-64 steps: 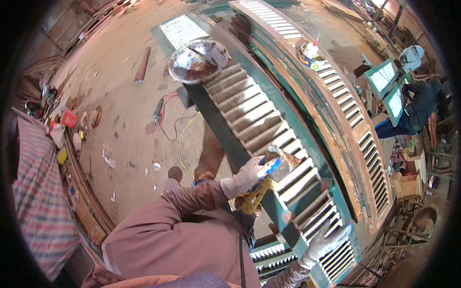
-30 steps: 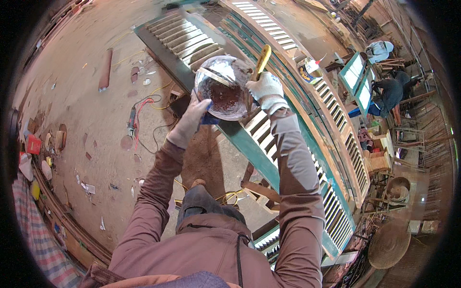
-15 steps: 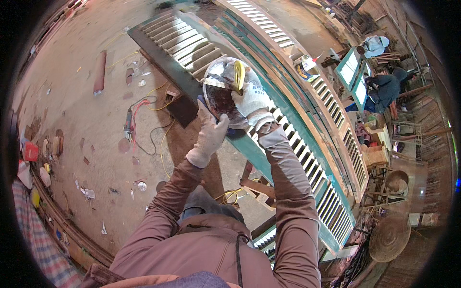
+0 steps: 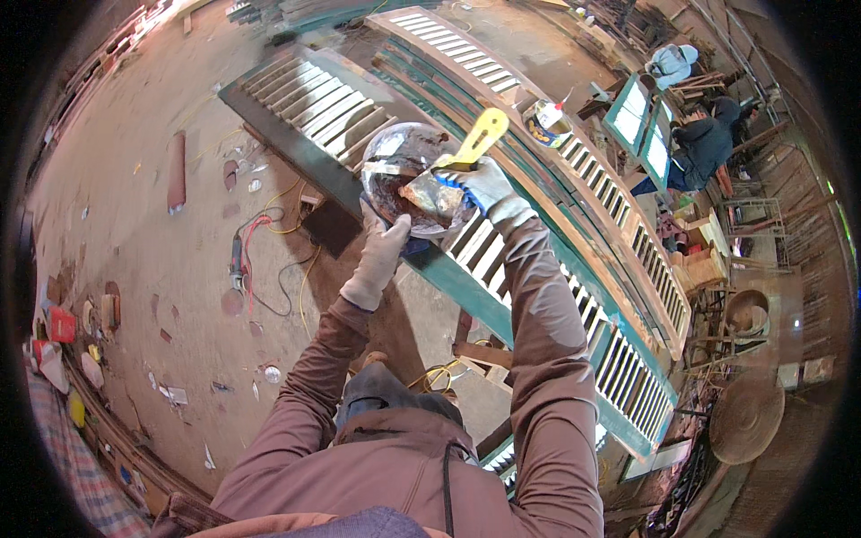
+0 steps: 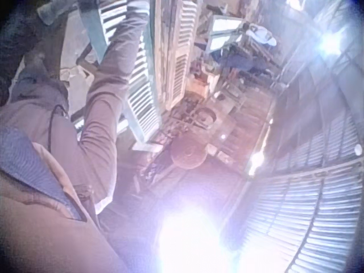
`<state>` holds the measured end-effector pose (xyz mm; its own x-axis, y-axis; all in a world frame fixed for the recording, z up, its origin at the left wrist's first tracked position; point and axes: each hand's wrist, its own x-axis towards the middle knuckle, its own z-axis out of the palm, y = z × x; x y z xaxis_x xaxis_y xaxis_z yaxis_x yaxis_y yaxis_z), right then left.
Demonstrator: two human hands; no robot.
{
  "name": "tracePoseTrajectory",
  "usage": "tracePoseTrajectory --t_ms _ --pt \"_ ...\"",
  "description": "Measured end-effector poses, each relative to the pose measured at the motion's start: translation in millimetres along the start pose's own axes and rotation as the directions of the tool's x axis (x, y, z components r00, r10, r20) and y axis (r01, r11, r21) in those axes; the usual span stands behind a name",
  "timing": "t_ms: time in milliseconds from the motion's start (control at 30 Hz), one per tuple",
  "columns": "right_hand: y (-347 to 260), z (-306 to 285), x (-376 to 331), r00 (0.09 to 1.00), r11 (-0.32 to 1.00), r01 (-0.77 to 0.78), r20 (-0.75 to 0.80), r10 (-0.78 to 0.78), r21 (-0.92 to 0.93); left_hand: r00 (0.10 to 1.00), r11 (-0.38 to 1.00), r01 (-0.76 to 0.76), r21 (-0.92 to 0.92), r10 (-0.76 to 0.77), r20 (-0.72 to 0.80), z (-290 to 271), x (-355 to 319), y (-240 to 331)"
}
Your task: The person applies a brown wood filler to the slats and frame of a green wooden slatted panel using a yellow putty knife. They repeatedly scoop filler from a metal bowl and spread it into the gaps between slats and along the frame edges.
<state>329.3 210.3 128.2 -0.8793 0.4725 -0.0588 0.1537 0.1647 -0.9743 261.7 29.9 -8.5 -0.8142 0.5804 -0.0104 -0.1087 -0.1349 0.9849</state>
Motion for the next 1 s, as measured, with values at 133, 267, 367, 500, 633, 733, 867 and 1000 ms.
tracePoseTrajectory --t_ms 133,267,367,500,633,733,867,1000 --pt "-8 -37 -51 0.962 0.980 -0.188 -0.189 0.197 0.063 0.965 0.849 0.137 -0.510 0.002 0.264 5 -5 32" --pt "-10 -39 -128 0.928 0.941 0.016 -0.356 0.112 0.338 0.996 0.976 -0.088 -0.198 0.086 -0.019 -3 -15 25" --pt "8 -21 -199 0.814 0.910 0.175 -0.576 0.081 0.375 0.941 0.973 -0.189 -0.130 0.141 -0.307 -7 -41 6" --pt "25 15 -322 0.627 0.832 0.294 -0.752 0.202 0.470 1.000 0.994 -0.027 -0.108 0.027 -0.009 27 -123 32" --pt "67 55 -434 0.281 0.823 0.431 -0.922 0.265 0.369 0.845 0.993 -0.114 -0.010 0.102 0.526 103 -177 45" --pt "78 78 -503 0.023 0.821 0.499 -0.951 0.307 0.277 0.600 0.980 -0.196 -0.033 0.146 0.787 171 -185 29" --pt "127 90 -567 -0.265 0.758 0.641 -0.894 0.362 0.117 0.195 0.880 -0.475 -0.009 0.115 0.974 293 -234 11" --pt "174 79 -604 -0.423 0.787 0.615 -0.826 0.373 0.041 -0.031 0.777 -0.620 -0.108 0.113 0.993 403 -303 -3"
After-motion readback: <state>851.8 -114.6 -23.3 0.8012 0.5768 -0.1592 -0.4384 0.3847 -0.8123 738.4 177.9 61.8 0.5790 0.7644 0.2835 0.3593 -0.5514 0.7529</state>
